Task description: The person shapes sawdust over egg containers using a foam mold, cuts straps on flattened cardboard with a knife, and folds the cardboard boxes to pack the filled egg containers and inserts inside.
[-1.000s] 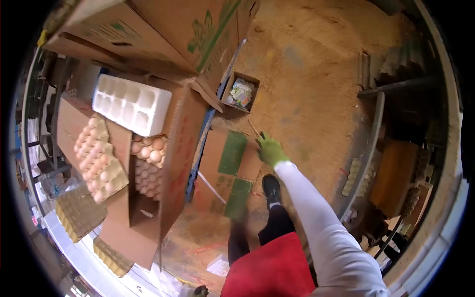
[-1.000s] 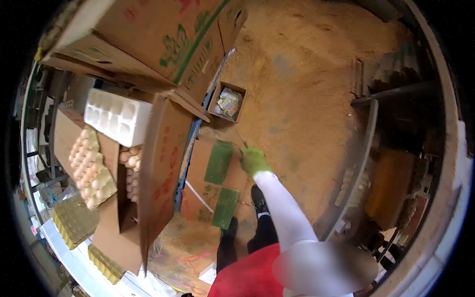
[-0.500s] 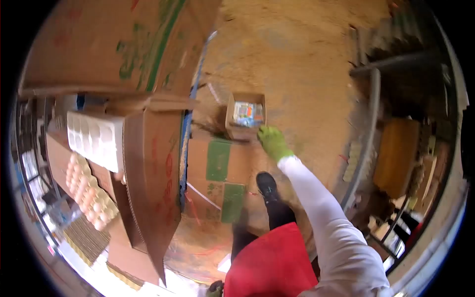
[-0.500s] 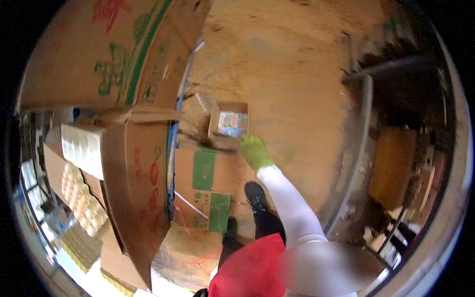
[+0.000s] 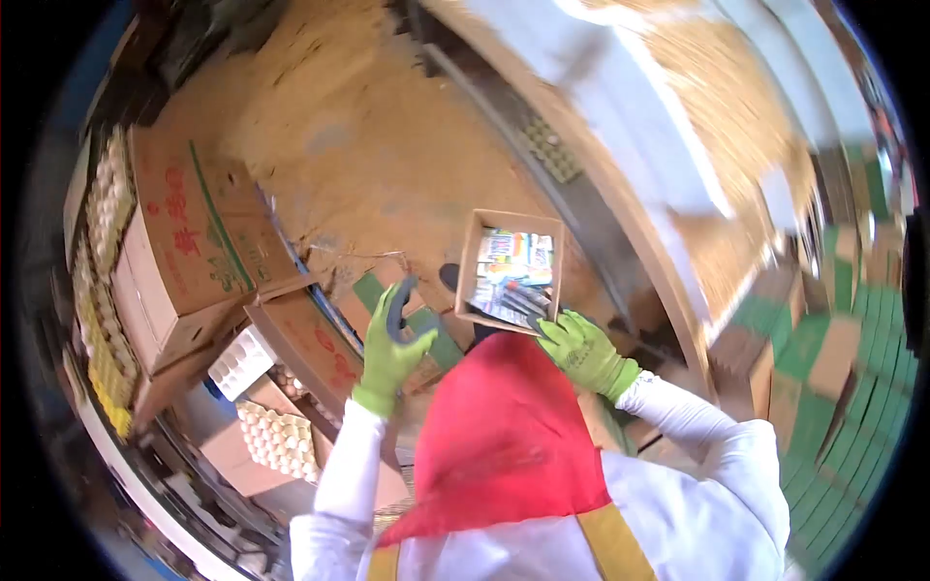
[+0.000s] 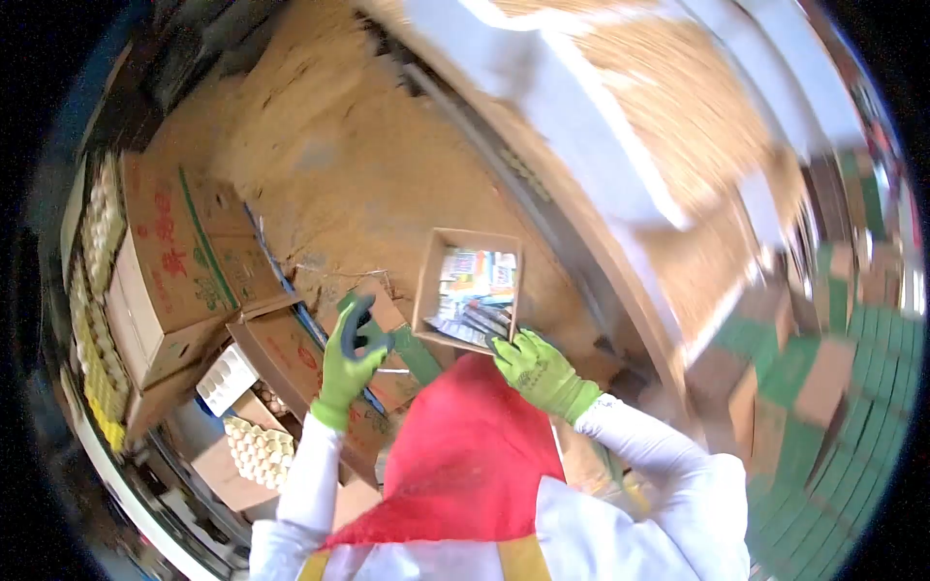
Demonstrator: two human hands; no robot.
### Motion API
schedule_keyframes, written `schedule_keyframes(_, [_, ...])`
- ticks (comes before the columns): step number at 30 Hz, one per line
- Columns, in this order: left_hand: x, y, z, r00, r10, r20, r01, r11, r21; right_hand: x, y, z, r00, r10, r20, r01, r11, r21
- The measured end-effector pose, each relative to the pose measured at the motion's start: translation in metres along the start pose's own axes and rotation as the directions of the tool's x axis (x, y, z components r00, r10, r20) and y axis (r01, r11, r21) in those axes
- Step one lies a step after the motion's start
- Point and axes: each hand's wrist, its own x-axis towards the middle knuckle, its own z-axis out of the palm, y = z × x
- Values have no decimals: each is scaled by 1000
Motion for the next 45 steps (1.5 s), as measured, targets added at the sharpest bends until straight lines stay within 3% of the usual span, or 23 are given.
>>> schedule_keyframes(2, [-3, 40, 31, 869, -380, 316, 473, 826, -308, -57, -32, -44, 997, 49, -65, -49, 999, 3])
schedule_keyframes(4, [-22, 62, 60, 669, -399, 627, 640, 737, -215, -111, -70, -90, 990, 85, -111, -90, 995, -42])
schedule_keyframes(6, [-59, 81, 86, 585, -365, 724, 592, 803, -73, -179, -121, -106, 971, 212, -105, -223, 970, -101])
schedule_keyframes(8, [-99, 115, 115, 429, -239, 871, 693, 706, -148, -242, -173, -119, 906, 398, -143, -387, 917, 100])
schedule_keyframes(10, [-137, 154, 141, 207, -123, 971, 766, 637, -83, -296, -231, -126, 775, 595, -212, -563, 803, 197])
schedule_keyframes(12, [-134, 175, 185, 53, -88, 995, 799, 601, 10, -333, -250, -158, 599, 790, -126, -723, 602, 340])
schedule_keyframes(15, [-147, 171, 237, 6, -179, 984, 615, 777, 138, -404, -304, -196, 311, 949, 54, -886, 268, 378])
schedule_keyframes(18, [-174, 186, 274, 192, -176, 965, 333, 937, 105, -466, -330, -236, 42, 998, -37, -957, 51, 286])
schedule_keyframes(19, [-180, 195, 285, 185, -210, 960, 364, 922, 132, -485, -331, -235, -7, 993, -121, -964, 26, 266])
schedule_keyframes(22, [-190, 199, 317, 121, -216, 969, 380, 912, 156, -529, -313, -226, 58, 915, -400, -995, 21, -98])
schedule_keyframes(23, [-196, 205, 326, 128, -190, 973, 350, 927, 135, -535, -297, -220, -28, 826, -562, -990, -99, -97])
schedule_keyframes(26, [-204, 215, 359, 215, -140, 967, 260, 962, 81, -571, -229, -210, -145, 773, -617, -960, -262, -102])
schedule_keyframes(28, [-203, 228, 378, 365, -133, 922, 270, 962, 32, -602, -166, -191, -274, 791, -546, -938, -345, -29])
schedule_keyframes(30, [-199, 235, 392, 511, -121, 851, 279, 960, -31, -636, -99, -159, -299, 779, -551, -932, -362, -7])
schedule_keyframes(33, [-180, 249, 401, 829, -71, 554, 205, 962, -183, -664, -11, -78, -381, 835, -396, -908, -418, -10])
schedule_keyframes(34, [-171, 255, 401, 899, -35, 437, 143, 966, -216, -664, -4, -60, -411, 828, -382, -909, -404, 103])
schedule_keyframes(36, [-137, 258, 400, 939, 36, 341, 41, 975, -218, -669, -1, -34, -462, 812, -357, -880, -371, 297])
schedule_keyframes(37, [-127, 258, 398, 955, 63, 290, -2, 979, -205, -668, -11, -70, -508, 854, -117, -798, -414, 438])
schedule_keyframes(38, [-125, 273, 404, 956, 51, 288, -3, 986, -165, -665, -25, -83, -501, 844, -191, -786, -351, 508])
schedule_keyframes(40, [-108, 280, 420, 931, 25, 363, 28, 990, -138, -663, -42, -97, -510, 780, -362, -757, -208, 619])
schedule_keyframes(43, [-65, 250, 444, 894, 28, 448, 28, 993, -118, -654, -68, -93, -639, 732, -238, -586, -262, 767])
schedule_keyframes(44, [-49, 243, 448, 887, 36, 459, 21, 993, -119, -654, -71, -63, -677, 725, -125, -435, -256, 863])
schedule_keyframes(45, [-38, 252, 455, 773, 42, 633, 112, 973, -202, -658, -66, -10, -695, 719, -15, -271, -244, 931])
